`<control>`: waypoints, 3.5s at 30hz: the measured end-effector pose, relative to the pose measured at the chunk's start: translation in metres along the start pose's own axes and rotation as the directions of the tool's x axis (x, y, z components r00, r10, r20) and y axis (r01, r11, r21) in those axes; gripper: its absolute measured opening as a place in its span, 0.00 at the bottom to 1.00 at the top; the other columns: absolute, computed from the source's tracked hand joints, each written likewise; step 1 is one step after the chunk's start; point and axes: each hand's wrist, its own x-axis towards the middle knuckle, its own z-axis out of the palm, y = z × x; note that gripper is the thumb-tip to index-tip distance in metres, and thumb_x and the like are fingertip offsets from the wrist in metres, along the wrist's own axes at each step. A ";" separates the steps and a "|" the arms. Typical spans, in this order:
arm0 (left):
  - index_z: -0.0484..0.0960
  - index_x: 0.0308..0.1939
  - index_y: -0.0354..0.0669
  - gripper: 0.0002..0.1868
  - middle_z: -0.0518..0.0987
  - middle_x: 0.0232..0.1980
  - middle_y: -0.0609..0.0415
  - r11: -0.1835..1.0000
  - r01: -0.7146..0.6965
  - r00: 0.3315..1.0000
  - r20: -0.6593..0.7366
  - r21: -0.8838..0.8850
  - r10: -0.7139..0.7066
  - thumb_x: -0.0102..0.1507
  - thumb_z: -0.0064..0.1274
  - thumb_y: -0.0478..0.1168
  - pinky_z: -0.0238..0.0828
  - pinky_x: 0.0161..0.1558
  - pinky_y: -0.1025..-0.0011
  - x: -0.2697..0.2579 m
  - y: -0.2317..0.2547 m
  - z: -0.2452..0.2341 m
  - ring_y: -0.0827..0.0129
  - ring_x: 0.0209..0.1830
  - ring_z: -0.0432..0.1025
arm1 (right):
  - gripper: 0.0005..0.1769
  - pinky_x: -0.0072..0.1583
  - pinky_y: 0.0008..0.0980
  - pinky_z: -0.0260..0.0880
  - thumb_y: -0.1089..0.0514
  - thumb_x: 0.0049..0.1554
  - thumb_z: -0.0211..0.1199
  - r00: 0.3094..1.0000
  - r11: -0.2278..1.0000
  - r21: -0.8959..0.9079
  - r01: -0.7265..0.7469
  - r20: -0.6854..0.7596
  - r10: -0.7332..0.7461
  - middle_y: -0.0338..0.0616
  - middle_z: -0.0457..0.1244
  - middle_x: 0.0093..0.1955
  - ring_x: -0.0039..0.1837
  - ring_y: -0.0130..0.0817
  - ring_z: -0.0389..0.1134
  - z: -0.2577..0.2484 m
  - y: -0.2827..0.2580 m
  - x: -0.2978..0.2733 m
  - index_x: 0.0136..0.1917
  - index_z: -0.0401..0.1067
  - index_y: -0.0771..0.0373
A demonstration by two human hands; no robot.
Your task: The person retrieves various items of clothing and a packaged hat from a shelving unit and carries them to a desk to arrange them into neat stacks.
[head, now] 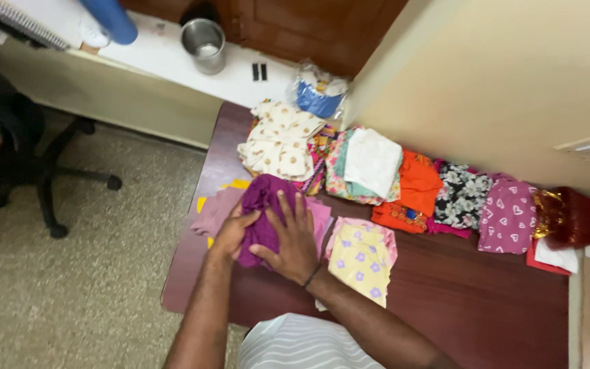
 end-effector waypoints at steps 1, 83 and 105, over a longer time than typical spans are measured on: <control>0.67 0.74 0.40 0.31 0.76 0.67 0.47 1.000 0.001 1.000 -0.004 0.006 -0.001 0.65 0.50 0.32 0.74 0.63 0.60 -0.007 0.007 -0.011 0.58 0.63 0.73 | 0.53 0.77 0.73 0.36 0.23 0.57 0.56 0.999 1.000 -0.013 0.015 -0.028 -0.015 0.58 0.38 0.86 0.85 0.70 0.33 0.010 -0.013 0.002 0.80 0.56 0.61; 0.67 0.72 0.42 0.45 0.68 0.76 0.44 0.781 0.510 0.853 0.329 -0.360 -0.405 0.63 0.45 0.70 0.60 0.68 0.42 0.009 -0.232 0.129 0.46 0.74 0.61 | 0.33 0.75 0.54 0.60 0.42 0.69 0.51 0.853 -0.638 0.770 -0.018 0.345 0.392 0.53 0.60 0.75 0.74 0.49 0.62 -0.096 0.237 -0.211 0.78 0.59 0.64; 0.79 0.60 0.34 0.29 0.84 0.49 0.52 0.697 0.007 0.841 0.372 0.717 -0.392 0.53 0.59 0.21 0.80 0.45 0.70 0.198 -0.344 0.358 0.69 0.43 0.79 | 0.26 0.65 0.44 0.70 0.66 0.58 0.65 0.386 -0.112 0.949 0.295 -0.011 0.923 0.46 0.67 0.64 0.65 0.39 0.68 -0.112 0.391 -0.379 0.69 0.66 0.64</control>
